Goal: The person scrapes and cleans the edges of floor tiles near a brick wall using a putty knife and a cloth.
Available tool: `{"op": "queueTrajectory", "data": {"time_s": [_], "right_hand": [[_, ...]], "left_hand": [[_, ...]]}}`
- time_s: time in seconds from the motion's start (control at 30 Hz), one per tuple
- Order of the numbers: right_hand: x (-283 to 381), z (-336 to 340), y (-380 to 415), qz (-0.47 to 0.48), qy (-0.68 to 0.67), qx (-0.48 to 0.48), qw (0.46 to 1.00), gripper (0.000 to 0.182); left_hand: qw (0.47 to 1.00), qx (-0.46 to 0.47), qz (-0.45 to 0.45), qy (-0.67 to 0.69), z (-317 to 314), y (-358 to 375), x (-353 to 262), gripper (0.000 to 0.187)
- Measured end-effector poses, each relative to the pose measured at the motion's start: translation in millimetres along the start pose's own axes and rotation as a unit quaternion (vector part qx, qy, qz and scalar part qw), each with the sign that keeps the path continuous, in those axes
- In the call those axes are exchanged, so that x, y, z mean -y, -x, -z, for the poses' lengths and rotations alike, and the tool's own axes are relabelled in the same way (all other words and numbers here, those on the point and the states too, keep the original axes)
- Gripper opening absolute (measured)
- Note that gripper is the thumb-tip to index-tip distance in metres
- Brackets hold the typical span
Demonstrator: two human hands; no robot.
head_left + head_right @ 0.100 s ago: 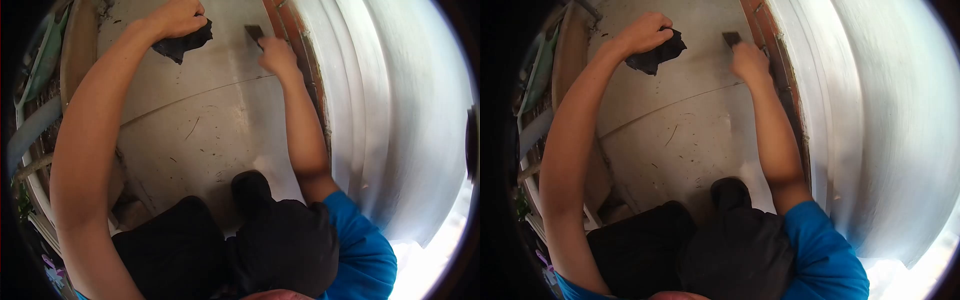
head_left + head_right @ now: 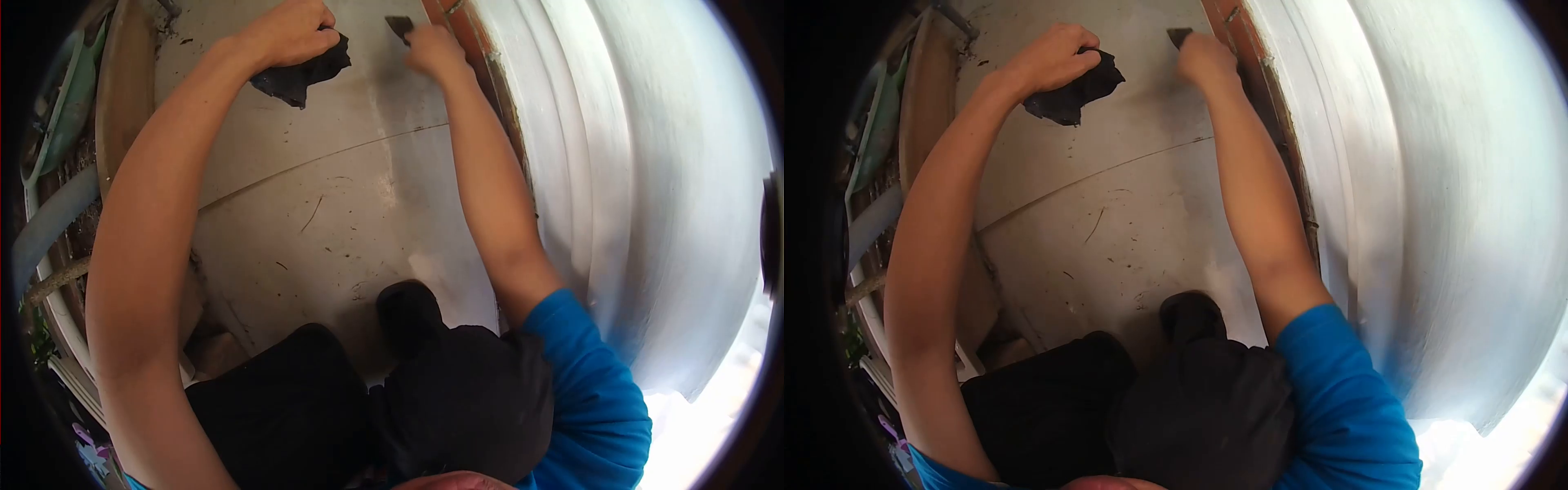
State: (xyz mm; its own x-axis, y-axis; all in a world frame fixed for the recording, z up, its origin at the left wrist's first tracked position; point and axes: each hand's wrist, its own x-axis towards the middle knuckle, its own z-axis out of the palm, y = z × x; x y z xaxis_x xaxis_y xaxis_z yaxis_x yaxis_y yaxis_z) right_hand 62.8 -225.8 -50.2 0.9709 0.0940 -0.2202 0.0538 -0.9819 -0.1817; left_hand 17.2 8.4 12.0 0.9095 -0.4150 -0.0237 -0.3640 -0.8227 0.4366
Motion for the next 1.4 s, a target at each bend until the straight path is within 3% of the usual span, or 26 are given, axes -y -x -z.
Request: {"op": "queueTrajectory", "data": {"time_s": [0.17,0.27,0.37,0.47,0.57,0.63,0.8,0.97,1.07,1.13,1.27,1.4], "right_hand": [[-13.1,-13.9,-39.3,0.032,0.025,0.027,0.999,0.036],[-21.0,-15.8,8.3,0.038,0.007,0.019,0.999,0.034],[-45.0,-17.8,83.9,0.036,-0.001,0.042,0.998,0.036],[-50.5,-12.2,156.3,0.06,-0.011,0.028,0.998,0.038],[-44.8,-19.2,153.5,0.082,-0.003,-0.003,0.997,0.038],[-32.2,-17.3,114.2,0.038,0.007,0.029,0.999,0.036],[1.0,-13.4,9.4,0.031,0.012,0.012,0.999,0.032],[4.9,-19.2,-8.6,0.068,0.047,0.004,0.997,0.033],[-10.2,-23.5,38.6,0.064,0.022,0.004,0.998,0.035],[-28.9,-26.9,83.6,0.053,0.028,0.043,0.997,0.049],[-55.1,-17.7,187.3,0.02,-0.025,0.053,0.998,0.051],[-73.6,-41.1,193.7,0.028,-0.057,-0.008,0.998,0.047]], "left_hand": [[1.0,0.0,-0.005,-0.003,-6.6,7.2,-9.1,0.026],[1.0,0.011,0.007,-0.001,2.4,2.8,-7.6,0.026],[0.999,-0.044,-0.001,0.013,1.1,9.9,-13.3,0.027],[1.0,-0.004,0.011,-0.007,2.0,7.7,-7.6,0.028],[1.0,-0.016,-0.013,0.009,-6.4,6.9,6.2,0.028],[0.999,-0.009,-0.016,0.027,-11.8,5.6,-1.4,0.027],[0.999,0.008,-0.006,0.034,-13.2,3.0,-10.8,0.027],[1.0,0.0,0.0,0.014,-3.0,4.5,-9.6,0.028],[1.0,-0.002,0.013,-0.003,5.0,8.9,-13.6,0.028],[1.0,-0.008,-0.007,-0.015,4.3,8.8,-12.1,0.028],[1.0,0.008,-0.002,-0.024,-0.7,5.9,-14.4,0.027],[0.999,0.024,-0.011,-0.019,-5.2,4.8,-12.6,0.027]]}}
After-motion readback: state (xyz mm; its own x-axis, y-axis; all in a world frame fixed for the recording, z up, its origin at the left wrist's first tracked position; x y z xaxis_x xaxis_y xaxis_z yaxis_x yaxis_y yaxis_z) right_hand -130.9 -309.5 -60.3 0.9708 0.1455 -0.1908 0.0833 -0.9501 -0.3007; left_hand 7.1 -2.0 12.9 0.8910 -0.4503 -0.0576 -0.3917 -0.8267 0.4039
